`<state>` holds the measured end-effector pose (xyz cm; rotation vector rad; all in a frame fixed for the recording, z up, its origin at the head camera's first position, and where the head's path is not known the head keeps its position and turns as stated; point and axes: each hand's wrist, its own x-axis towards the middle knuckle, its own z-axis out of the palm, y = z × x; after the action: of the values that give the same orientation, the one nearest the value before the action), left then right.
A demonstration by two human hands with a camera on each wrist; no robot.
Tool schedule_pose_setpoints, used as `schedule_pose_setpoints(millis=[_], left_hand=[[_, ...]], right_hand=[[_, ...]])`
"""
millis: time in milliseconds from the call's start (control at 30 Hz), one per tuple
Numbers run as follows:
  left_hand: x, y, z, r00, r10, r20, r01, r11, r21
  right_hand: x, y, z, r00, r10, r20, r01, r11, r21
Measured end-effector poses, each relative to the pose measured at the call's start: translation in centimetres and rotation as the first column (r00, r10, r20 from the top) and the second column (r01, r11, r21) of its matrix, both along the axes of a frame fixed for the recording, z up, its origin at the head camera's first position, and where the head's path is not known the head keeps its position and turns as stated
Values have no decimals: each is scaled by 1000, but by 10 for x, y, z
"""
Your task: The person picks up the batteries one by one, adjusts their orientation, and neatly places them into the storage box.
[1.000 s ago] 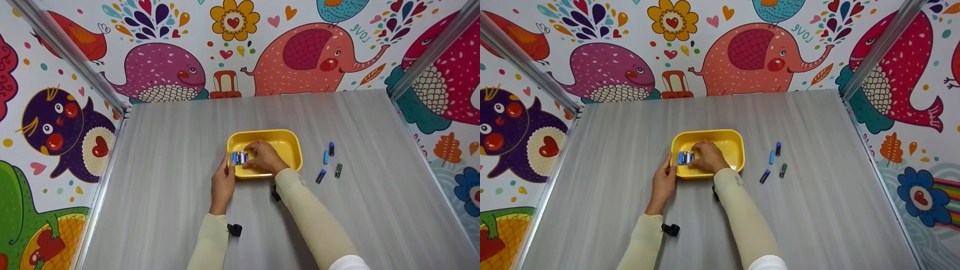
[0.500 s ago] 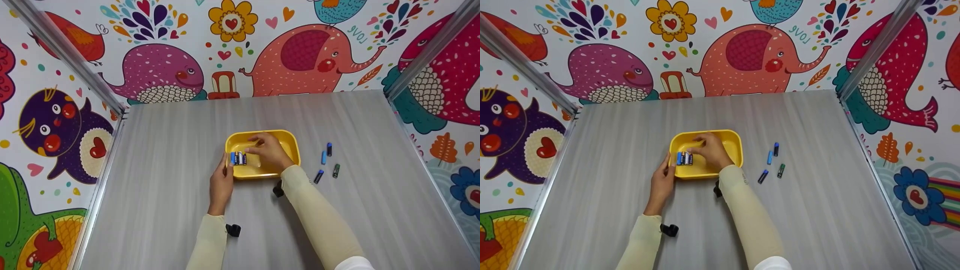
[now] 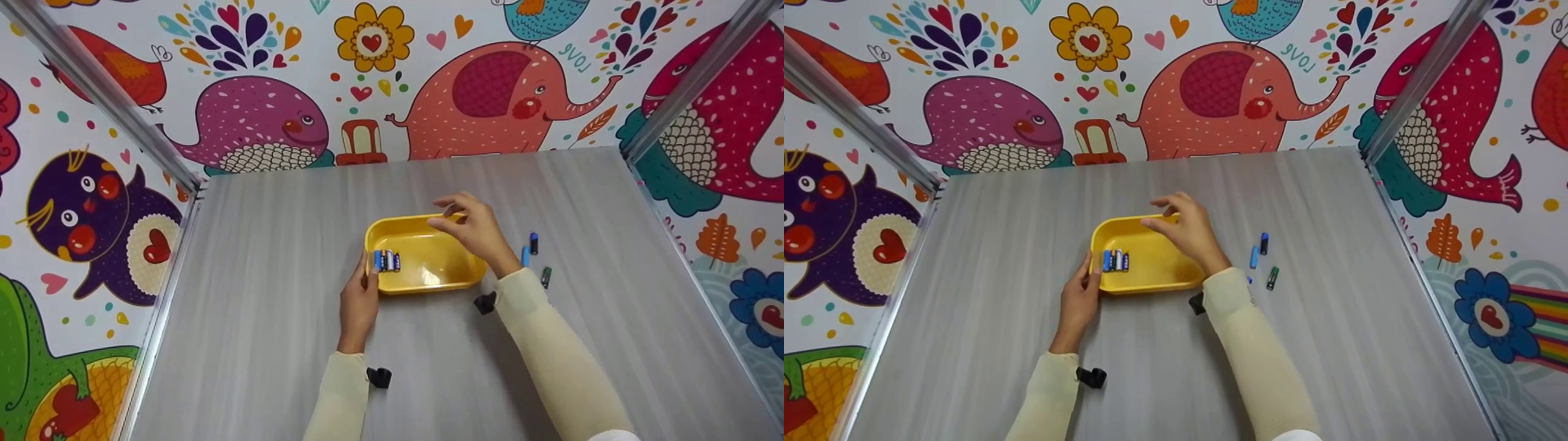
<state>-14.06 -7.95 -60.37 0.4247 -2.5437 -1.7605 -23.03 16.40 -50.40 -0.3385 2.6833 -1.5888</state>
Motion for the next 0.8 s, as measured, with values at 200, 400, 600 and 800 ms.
schedule_pose_setpoints(millis=[200,400,600,800], left_hand=[[0,-1,1,1000,9,18,-9,1000,6],[1,-1,0,1000,4,22,-4,1000,2],[1,-2,1,1000,2,5,-2,1000,-6],[2,0,1,1000,-1,22,1,1000,5]], right_hand=[[5,31,19,995,-2,-96,8,998,57],[7,74,18,991,11,-134,16,980,197],[8,115,7,990,-48,-136,79,970,230],[13,147,-18,994,-80,-77,97,960,262]])
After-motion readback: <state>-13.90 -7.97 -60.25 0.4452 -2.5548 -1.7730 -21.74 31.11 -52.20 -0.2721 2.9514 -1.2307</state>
